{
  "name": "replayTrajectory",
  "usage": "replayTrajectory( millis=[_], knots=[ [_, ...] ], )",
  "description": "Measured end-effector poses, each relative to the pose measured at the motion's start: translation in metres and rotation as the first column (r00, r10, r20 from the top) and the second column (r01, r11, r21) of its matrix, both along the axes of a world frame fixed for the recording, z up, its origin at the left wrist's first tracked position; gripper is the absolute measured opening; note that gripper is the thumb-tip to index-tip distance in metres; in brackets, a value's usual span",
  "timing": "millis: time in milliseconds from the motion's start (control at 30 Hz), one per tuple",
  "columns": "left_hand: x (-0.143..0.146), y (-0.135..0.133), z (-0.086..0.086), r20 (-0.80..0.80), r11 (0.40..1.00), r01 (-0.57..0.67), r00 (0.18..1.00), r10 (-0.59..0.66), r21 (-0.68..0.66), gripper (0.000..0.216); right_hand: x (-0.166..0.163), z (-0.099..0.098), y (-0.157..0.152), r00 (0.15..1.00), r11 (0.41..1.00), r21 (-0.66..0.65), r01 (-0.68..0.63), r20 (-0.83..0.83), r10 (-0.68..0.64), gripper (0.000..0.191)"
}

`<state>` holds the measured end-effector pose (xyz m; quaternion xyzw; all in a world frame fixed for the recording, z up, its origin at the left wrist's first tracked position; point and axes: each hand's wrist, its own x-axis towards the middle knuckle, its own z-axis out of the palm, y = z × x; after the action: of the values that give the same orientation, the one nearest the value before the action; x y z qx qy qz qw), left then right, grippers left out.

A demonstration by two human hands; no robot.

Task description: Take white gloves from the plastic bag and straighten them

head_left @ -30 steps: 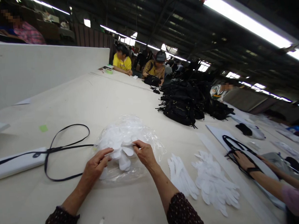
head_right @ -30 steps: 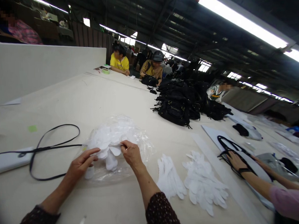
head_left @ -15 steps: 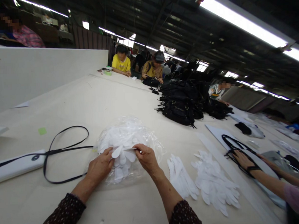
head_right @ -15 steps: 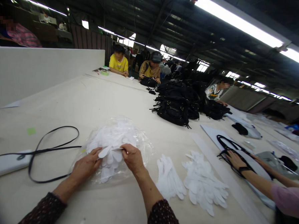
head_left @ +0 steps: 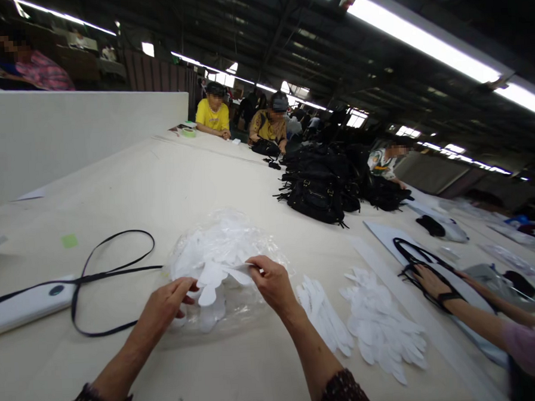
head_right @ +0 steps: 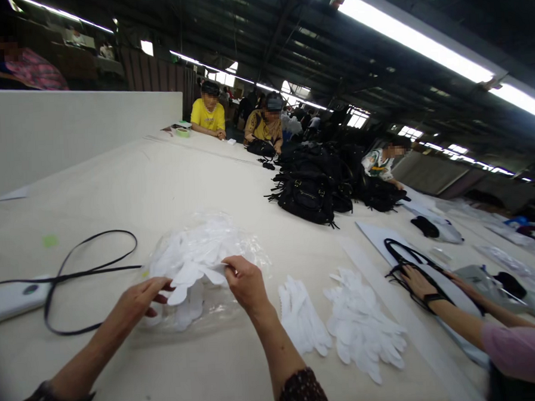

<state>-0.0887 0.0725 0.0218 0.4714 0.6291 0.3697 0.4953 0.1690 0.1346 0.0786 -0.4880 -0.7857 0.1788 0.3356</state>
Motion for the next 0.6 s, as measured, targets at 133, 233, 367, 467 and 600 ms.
replayTrajectory(
  millis=[133, 233, 367, 467, 600],
  knots=[
    [0.025, -0.010, -0.008, 0.205, 0.975, 0.027, 0.979, 0.020, -0.222, 0.054, 0.002, 0.001, -0.019, 0.998, 0.997, 0.080, -0.007, 0.064, 0.002, 0.025],
    [0.040, -0.013, -0.016, 0.334, 0.942, -0.004, 0.935, 0.123, -0.336, 0.058, 0.002, 0.001, -0.030, 0.994, 0.994, 0.103, -0.021, 0.112, 0.009, 0.026],
    [0.049, -0.016, -0.016, 0.620, 0.934, 0.077, 0.766, 0.168, -0.349, 0.057, -0.007, -0.002, -0.051, 0.959, 0.969, 0.181, -0.166, 0.257, 0.116, 0.027],
    [0.052, -0.020, -0.012, 0.764, 0.926, 0.103, 0.602, 0.233, -0.363, 0.038, -0.016, -0.008, -0.067, 0.897, 0.925, 0.213, -0.314, 0.385, 0.216, 0.024],
    [0.054, -0.025, -0.009, 0.848, 0.920, 0.135, 0.455, 0.272, -0.368, 0.027, -0.023, -0.021, -0.079, 0.832, 0.891, 0.211, -0.401, 0.492, 0.257, 0.020]
  ],
)
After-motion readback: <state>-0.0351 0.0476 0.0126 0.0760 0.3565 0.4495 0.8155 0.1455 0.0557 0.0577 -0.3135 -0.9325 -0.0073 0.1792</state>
